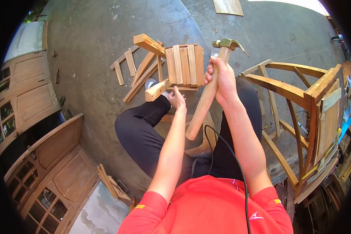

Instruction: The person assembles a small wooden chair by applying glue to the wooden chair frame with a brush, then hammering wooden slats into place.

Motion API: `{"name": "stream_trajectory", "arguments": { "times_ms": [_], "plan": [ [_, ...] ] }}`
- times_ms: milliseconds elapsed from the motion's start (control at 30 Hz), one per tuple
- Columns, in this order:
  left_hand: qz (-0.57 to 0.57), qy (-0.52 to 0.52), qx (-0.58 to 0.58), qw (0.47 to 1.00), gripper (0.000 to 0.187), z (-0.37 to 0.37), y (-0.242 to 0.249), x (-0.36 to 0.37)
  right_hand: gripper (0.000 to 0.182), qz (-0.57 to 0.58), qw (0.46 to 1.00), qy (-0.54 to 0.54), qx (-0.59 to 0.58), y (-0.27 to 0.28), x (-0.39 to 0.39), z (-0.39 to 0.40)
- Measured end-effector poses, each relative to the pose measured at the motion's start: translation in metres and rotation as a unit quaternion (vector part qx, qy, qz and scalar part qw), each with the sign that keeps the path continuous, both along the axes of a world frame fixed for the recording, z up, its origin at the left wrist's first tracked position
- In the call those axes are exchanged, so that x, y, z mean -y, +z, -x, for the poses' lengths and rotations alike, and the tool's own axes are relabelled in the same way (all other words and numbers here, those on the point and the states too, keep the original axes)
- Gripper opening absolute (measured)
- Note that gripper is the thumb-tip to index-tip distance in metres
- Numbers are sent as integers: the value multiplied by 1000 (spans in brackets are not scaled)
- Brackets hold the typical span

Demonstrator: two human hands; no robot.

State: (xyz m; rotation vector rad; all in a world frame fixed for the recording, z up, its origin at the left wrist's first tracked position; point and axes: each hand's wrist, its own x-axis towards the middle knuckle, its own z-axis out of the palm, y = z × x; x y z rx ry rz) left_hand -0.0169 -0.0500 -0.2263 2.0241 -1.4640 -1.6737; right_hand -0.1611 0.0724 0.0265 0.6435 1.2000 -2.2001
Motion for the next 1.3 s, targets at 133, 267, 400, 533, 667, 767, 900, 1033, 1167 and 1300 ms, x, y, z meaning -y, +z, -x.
{"name": "stream_trajectory", "arguments": {
  "times_ms": [133,267,400,533,667,767,900,1033,1167,1300],
  "plan": [
    [-89,-53,36,994,65,-6,22,25,19,-4,1000,8,-14,-5,-1,0],
    [-253,65,-83,962,80,-10,68,24,20,-14,999,13,-25,-7,-3,1],
    [-231,12,-169,958,74,-26,150,25,21,-12,999,6,-38,-12,-3,1],
    [46,-175,-173,968,37,-41,217,29,21,-6,999,-2,-49,-6,-3,-4],
    [45,-345,-153,925,31,-20,185,43,20,1,998,-24,-51,-6,-3,-10],
    [31,-353,-84,931,49,22,126,49,20,-11,997,-40,-64,-7,-4,-14],
    [27,-363,45,930,67,65,77,62,17,-28,995,-60,-69,-8,-8,-16],
    [168,-389,76,902,67,80,-29,84,17,-29,997,-44,-49,-8,-13,-9],
    [272,-384,100,877,68,86,-92,93,18,-48,998,-16,-48,-3,-9,-3],
    [315,-450,200,811,69,97,-26,75,18,-55,997,23,-39,-3,-8,1]
  ]
}}
